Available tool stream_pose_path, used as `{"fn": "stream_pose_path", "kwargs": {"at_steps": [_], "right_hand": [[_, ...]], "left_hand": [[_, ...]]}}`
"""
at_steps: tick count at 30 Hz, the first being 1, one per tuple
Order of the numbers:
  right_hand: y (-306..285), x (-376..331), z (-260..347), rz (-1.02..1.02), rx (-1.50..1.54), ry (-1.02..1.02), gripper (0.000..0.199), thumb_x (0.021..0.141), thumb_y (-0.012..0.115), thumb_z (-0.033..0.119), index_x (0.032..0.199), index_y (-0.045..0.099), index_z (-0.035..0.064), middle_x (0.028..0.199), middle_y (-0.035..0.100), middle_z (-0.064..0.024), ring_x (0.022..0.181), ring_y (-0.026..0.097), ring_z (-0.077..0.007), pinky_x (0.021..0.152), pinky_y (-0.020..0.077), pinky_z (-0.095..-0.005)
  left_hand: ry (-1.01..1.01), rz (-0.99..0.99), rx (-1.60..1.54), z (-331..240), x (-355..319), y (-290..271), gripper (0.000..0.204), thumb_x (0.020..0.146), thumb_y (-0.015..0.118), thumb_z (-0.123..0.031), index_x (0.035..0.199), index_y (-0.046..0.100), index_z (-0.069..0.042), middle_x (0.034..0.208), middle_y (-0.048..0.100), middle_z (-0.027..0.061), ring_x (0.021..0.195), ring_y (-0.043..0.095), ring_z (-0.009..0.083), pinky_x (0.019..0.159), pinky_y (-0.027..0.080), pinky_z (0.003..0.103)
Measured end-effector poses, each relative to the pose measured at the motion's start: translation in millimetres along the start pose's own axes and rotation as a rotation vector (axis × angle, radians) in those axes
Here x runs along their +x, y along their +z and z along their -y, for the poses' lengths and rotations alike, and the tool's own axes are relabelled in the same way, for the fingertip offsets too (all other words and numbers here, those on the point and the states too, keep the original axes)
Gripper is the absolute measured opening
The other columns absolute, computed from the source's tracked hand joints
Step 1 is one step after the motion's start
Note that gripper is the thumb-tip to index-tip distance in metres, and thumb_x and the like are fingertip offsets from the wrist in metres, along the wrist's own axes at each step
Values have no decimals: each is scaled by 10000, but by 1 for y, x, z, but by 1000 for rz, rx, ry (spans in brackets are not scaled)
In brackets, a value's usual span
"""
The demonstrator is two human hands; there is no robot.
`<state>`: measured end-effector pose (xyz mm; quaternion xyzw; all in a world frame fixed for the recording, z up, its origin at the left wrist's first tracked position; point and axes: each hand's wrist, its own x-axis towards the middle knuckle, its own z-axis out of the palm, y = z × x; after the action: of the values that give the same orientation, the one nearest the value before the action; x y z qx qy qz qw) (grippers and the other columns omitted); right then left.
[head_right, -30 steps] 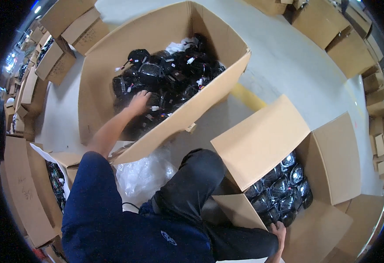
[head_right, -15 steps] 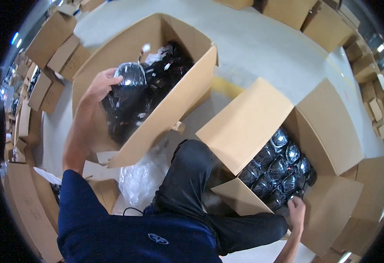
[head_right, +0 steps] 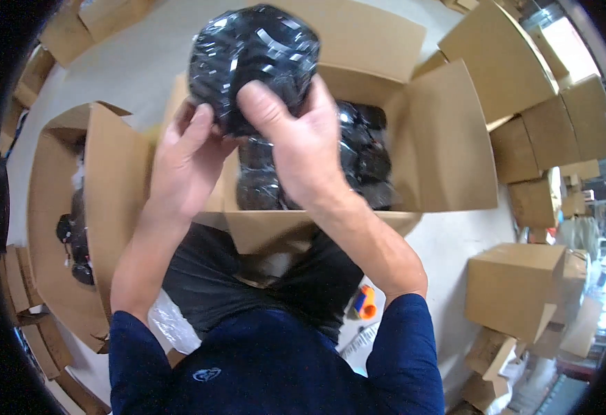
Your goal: The person packs plastic-wrapped components into cardboard boxes by hand, adding bubble wrap for shipping.
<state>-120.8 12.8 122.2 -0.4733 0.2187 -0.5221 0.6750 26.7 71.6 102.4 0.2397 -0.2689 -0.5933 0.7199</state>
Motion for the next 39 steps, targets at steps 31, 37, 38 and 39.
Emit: {"fn": "stream_pose_path", "kwargs": {"at_steps": [31, 37, 38, 39], "right_hand": [[-396, 13, -91, 1003, -1760, 1378, 626, 965, 606, 460, 1457, 530, 79, 1395, 611, -167, 1262, 580, -358, 1053, 478, -428], [-361, -43, -66, 824, -1656, 975, 987, 787, 765, 568, 1469, 416, -55, 1379, 551, -318, 1265, 562, -410, 1066, 464, -442], [-355, -45, -65, 806, -1716, 966, 980, 775, 788, 532, 1476, 408, -40, 1380, 551, -309, 1269, 559, -411, 1067, 465, -437], [-348, -46, -61, 786, -1778, 957, 978, 764, 810, 495, 1483, 399, -24, 1380, 552, -300, 1273, 556, -413, 1069, 465, -432]], "left_hand": [[-499, 701, 1265, 213, 15, -67, 248, 929, 633, -166, 1090, 703, 8, 1043, 709, 252, 1041, 668, 426, 909, 518, 516], [-538, 800, 1326, 208, 12, -67, 354, 929, 629, -192, 1211, 669, 19, 1124, 696, 253, 1091, 652, 413, 960, 505, 491], [-474, 776, 1315, 209, 8, -72, 282, 922, 637, -178, 1124, 678, 15, 1056, 701, 258, 1045, 663, 428, 919, 514, 514], [-409, 752, 1302, 209, 7, -71, 218, 915, 645, -164, 1036, 688, 11, 987, 707, 262, 998, 674, 443, 879, 523, 537]]}}
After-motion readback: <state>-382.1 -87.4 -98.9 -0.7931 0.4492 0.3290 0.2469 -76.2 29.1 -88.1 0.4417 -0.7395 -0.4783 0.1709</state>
